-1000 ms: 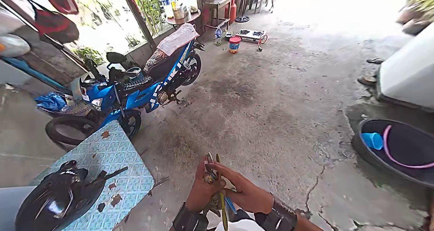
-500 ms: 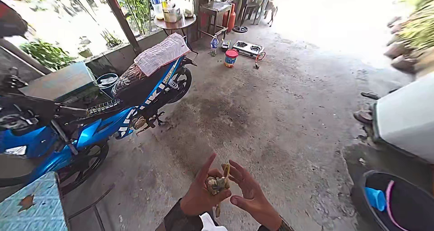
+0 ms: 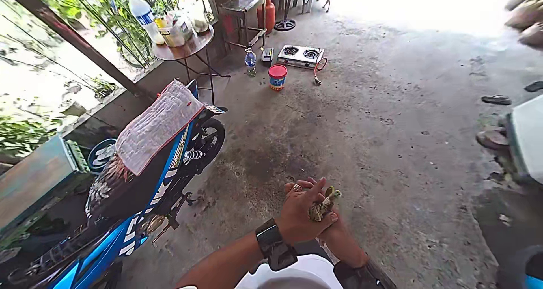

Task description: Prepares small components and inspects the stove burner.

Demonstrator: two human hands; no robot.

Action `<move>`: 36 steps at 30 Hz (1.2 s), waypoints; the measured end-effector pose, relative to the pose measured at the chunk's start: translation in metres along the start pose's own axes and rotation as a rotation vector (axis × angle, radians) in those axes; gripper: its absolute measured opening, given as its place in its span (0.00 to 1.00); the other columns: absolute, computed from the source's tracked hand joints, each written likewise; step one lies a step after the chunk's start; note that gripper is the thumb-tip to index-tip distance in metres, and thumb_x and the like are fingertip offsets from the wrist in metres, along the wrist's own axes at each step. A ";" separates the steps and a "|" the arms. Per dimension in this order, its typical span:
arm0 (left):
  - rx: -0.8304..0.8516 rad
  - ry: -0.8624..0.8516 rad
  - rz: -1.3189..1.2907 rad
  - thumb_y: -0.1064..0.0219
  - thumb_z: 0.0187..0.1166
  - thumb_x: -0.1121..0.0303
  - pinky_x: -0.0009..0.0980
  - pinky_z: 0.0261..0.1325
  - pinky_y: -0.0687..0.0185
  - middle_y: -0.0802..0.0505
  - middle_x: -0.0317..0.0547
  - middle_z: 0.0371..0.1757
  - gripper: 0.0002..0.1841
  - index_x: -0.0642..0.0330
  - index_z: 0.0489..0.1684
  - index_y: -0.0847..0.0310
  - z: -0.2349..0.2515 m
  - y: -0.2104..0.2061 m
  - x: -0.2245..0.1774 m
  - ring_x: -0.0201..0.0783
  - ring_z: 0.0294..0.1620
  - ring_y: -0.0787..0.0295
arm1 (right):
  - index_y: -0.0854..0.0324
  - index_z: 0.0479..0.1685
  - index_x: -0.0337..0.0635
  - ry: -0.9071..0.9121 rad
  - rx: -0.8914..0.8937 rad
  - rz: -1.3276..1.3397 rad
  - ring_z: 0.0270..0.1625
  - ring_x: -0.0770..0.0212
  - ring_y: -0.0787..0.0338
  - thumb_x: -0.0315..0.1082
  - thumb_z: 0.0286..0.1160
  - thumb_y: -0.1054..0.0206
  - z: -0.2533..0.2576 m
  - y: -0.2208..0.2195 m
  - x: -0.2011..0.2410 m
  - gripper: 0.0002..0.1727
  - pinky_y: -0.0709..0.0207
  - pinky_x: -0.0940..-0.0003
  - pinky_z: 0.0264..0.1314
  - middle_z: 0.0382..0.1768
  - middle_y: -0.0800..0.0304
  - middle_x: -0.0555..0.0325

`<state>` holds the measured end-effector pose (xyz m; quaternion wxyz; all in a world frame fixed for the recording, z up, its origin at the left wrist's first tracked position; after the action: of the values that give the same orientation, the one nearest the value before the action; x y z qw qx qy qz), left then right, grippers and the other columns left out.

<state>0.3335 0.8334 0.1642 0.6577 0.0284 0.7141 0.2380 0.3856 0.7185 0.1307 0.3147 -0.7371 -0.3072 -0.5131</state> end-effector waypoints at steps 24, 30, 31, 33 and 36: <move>-0.422 0.058 0.097 0.32 0.64 0.77 0.38 0.67 0.15 0.14 0.60 0.70 0.53 0.73 0.92 0.67 0.644 0.507 0.279 0.42 0.66 0.12 | 0.20 0.64 0.27 -0.958 -0.490 -0.707 0.57 0.33 0.09 0.38 0.58 0.14 0.590 0.355 -0.028 0.35 0.20 0.32 0.64 0.52 0.10 0.29; -0.450 0.023 0.303 0.29 0.68 0.75 0.36 0.66 0.15 0.14 0.61 0.69 0.52 0.72 0.93 0.65 0.851 0.622 0.315 0.42 0.67 0.12 | 0.19 0.64 0.27 -1.195 -0.591 -0.603 0.60 0.33 0.10 0.40 0.64 0.16 0.658 0.385 -0.043 0.33 0.21 0.34 0.66 0.54 0.10 0.28; -0.465 0.058 0.329 0.29 0.69 0.74 0.36 0.66 0.14 0.15 0.61 0.70 0.52 0.71 0.93 0.66 0.879 0.639 0.326 0.42 0.67 0.12 | 0.19 0.64 0.27 -1.222 -0.578 -0.588 0.59 0.34 0.09 0.41 0.64 0.16 0.686 0.388 -0.046 0.32 0.20 0.35 0.65 0.54 0.10 0.29; -0.530 0.170 0.346 0.28 0.71 0.73 0.35 0.65 0.14 0.17 0.61 0.73 0.52 0.67 0.94 0.65 0.940 0.667 0.349 0.41 0.66 0.13 | 0.18 0.63 0.27 -1.219 -0.541 -0.599 0.58 0.35 0.09 0.42 0.65 0.17 0.760 0.408 -0.034 0.32 0.19 0.35 0.64 0.52 0.09 0.30; -0.701 0.439 0.396 0.26 0.75 0.71 0.42 0.68 0.15 0.20 0.56 0.78 0.52 0.54 0.97 0.65 0.979 0.739 0.380 0.44 0.68 0.13 | 0.19 0.61 0.24 -1.015 -0.398 -0.708 0.54 0.31 0.09 0.37 0.61 0.15 0.919 0.428 0.025 0.31 0.20 0.30 0.61 0.51 0.10 0.26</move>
<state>1.0147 1.9180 0.0701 0.4027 -0.1109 0.6938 0.5867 1.2423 1.1754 -0.1624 -0.2000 -0.7864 -0.5411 -0.2210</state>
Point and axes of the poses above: each hand's wrist, its own z-axis towards the middle knuckle, its own y-axis out of the back of the hand, x = y × z, the point moved 3 cm from there along z, towards the middle knuckle
